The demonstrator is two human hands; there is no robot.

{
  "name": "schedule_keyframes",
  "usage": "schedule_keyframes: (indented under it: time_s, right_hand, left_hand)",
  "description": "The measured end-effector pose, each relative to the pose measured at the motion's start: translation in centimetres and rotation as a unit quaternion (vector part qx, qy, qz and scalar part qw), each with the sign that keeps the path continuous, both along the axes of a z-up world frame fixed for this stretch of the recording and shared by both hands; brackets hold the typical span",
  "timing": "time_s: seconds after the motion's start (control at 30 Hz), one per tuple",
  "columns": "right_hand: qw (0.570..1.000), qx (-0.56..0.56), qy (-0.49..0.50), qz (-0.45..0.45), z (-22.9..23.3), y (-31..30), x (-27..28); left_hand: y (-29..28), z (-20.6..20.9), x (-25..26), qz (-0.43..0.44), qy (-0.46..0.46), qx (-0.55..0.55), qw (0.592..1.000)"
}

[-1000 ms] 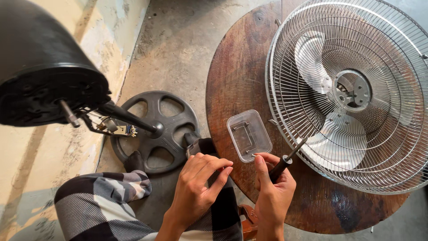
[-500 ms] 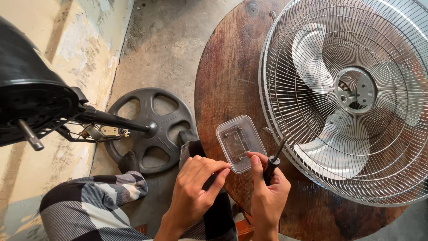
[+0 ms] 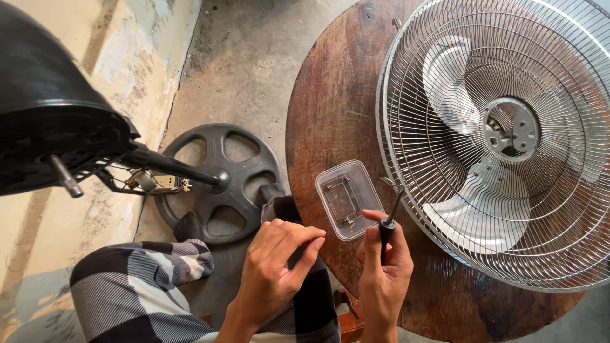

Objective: The person uses a screwdriver to remove screws from the rear housing of a standing electric fan. They detach the rear plastic cover and the motor housing, placing the removed parts on a nearby table.

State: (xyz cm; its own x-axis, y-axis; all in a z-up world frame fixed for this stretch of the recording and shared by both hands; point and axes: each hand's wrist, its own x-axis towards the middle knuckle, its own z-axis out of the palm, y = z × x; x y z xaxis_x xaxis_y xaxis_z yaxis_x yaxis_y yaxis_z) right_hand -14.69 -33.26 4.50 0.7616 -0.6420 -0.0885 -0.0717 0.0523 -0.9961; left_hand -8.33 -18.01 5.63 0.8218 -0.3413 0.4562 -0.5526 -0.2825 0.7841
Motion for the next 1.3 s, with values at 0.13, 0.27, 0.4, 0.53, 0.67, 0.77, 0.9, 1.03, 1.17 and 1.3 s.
schedule_keyframes:
  time_s: [0.13, 0.27, 0.4, 0.53, 0.67, 0.77, 0.9, 1.03, 1.17, 1.3]
  right_hand:
    - [1.0, 0.014, 0.004, 0.021, 0.2, 1.0, -0.2]
    - [0.999, 0.018, 0.011, 0.042, 0.9, 2.3, -0.4]
    - [0.996, -0.014, 0.002, 0.086, 1.5, 3.9, -0.2]
    - [0.994, -0.003, -0.001, 0.111, 2.1, 5.7, 0.4]
    - [0.988, 0.012, -0.033, 0.147, 2.3, 7.6, 1.7]
    - [0.979, 0.025, -0.073, 0.19, 2.1, 8.9, 3.1]
    - [0.971, 0.07, -0.11, 0.199, 1.3, 10.6, 5.0]
    - [0.97, 0.081, -0.092, 0.211, 0.9, 12.4, 7.0]
    - [0.974, 0.051, -0.051, 0.216, 1.0, 14.0, 9.4]
    - [0.95, -0.006, -0.161, 0.269, 1.1, 15.2, 12.4]
  left_hand:
    - [1.4, 0.5, -0.6, 0.023, -0.014, -0.007, 1.0]
    - [3.0, 1.0, -1.2, 0.054, -0.029, -0.01, 0.998]
    - [4.8, 1.4, -1.5, 0.085, -0.042, -0.021, 0.995]
    - [7.0, 1.9, -1.6, 0.138, -0.04, -0.029, 0.989]
    - [9.6, 2.6, -1.4, 0.203, -0.055, -0.048, 0.977]
    - [11.6, 2.9, -1.1, 0.252, -0.056, -0.069, 0.964]
    - [14.1, 2.9, -0.5, 0.314, -0.061, -0.075, 0.945]
    - [16.1, 2.8, 0.3, 0.342, -0.078, -0.056, 0.935]
    - [17.8, 2.8, 1.1, 0.359, -0.109, -0.021, 0.927]
    - [19.3, 2.5, 2.1, 0.373, -0.113, -0.01, 0.921]
